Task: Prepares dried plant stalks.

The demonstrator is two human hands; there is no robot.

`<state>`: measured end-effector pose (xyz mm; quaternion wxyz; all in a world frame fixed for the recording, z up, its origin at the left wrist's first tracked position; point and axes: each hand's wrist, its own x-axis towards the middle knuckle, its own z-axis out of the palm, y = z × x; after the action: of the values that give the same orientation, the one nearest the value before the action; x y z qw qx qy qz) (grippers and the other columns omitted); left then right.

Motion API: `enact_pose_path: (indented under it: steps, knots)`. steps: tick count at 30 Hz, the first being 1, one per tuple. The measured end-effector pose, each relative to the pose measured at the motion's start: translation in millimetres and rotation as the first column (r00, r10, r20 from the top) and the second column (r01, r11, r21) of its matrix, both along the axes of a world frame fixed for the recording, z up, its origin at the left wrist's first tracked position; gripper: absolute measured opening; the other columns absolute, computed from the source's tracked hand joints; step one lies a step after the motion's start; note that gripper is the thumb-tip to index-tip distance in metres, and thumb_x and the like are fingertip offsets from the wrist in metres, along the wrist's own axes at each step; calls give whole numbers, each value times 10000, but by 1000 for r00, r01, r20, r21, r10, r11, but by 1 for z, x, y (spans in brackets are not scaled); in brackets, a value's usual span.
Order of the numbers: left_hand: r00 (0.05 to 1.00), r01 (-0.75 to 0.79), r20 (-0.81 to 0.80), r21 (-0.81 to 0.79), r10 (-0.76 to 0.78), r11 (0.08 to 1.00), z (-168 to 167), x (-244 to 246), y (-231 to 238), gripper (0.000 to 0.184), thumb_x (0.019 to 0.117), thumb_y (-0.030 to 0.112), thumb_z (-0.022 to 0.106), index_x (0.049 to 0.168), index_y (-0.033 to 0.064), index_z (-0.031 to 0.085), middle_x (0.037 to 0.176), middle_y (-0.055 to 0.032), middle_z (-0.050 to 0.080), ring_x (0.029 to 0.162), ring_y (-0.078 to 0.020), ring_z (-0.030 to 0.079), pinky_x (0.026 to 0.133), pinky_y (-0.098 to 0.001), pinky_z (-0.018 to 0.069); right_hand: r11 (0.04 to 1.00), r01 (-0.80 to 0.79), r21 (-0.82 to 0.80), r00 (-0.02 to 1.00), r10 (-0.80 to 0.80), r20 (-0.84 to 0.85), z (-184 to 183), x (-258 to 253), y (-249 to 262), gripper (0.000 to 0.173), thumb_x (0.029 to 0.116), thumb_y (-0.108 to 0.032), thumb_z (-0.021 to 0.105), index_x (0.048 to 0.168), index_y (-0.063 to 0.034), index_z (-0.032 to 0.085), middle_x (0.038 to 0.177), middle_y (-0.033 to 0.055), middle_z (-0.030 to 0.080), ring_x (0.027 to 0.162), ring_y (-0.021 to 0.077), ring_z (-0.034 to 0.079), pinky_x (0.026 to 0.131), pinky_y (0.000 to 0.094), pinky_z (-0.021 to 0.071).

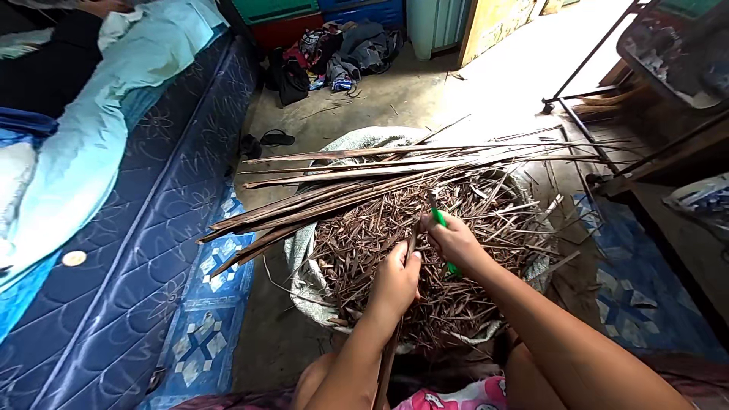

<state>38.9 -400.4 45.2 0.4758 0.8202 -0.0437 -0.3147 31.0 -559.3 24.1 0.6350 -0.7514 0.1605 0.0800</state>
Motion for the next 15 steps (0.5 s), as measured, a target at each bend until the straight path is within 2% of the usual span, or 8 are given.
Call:
enact_pose_path:
  steps: [2,3,4,6,8,9,13,15]
  knots:
    - [1000,10,26,104,-13,994,-4,9,1,432,1069,129,407,1486,76,504,937,-112,666,611,-161,620,584,-345,550,872,-217,-439,975,175,-133,13,-5,7,317,1103,-305,448,1105,-43,625,860,128,620,804,276,629,743,479,503]
    - [1000,9,27,148,-13,989,-6,13,2,472,1069,118,385,1534,85,457,1076,-148,687,705,-203,656,655,-392,564,786,-309,-536,950,224,-218,18,-8,14,319,1097,-303,455,1157,-37,621,956,177,677,931,344,684,816,549,524]
    - [999,3,46,185,-12,983,-9,17,2,468,1073,116,372,1532,74,455,1128,-156,683,772,-223,673,702,-412,571,725,-388,-570,919,258,-297,22,-10,21,314,1096,-293,457,1200,-39,609,1027,197,694,1012,377,692,858,577,526]
    - [991,-23,132,241,-9,970,-12,19,3,445,1077,129,391,1507,75,490,1143,-146,691,863,-227,684,791,-415,558,654,-488,-578,869,299,-395,26,-12,31,306,1097,-266,446,1246,-40,589,1098,213,695,1085,394,685,884,579,523]
    - [981,-30,193,283,-26,959,-10,18,2,449,1098,178,420,1533,77,472,1236,-170,695,1087,-274,688,992,-462,510,632,-523,-571,845,296,-446,28,-14,38,299,1098,-249,436,1256,-42,582,1124,209,694,1106,384,684,893,565,529]
    - [976,-30,216,307,-39,951,-10,18,1,452,1105,204,424,1537,78,468,1250,-177,694,1135,-292,678,1026,-474,493,626,-528,-574,840,283,-464,28,-14,41,304,1099,-252,433,1266,-45,580,1134,203,696,1112,378,687,897,560,534]
    - [969,-28,237,382,-69,924,-9,16,-2,439,1114,217,400,1523,91,497,1235,-174,703,1148,-305,674,1023,-482,492,596,-520,-612,842,235,-486,29,-14,45,308,1100,-235,410,1284,-45,568,1149,194,699,1120,369,692,884,545,543]
    - [973,-16,218,392,-76,920,-8,16,-4,397,1112,209,398,1415,46,596,1194,-180,708,1135,-311,673,1005,-501,493,590,-505,-630,849,206,-487,26,-9,45,291,1091,-191,420,1293,-38,562,1154,200,696,1125,374,691,879,546,546]
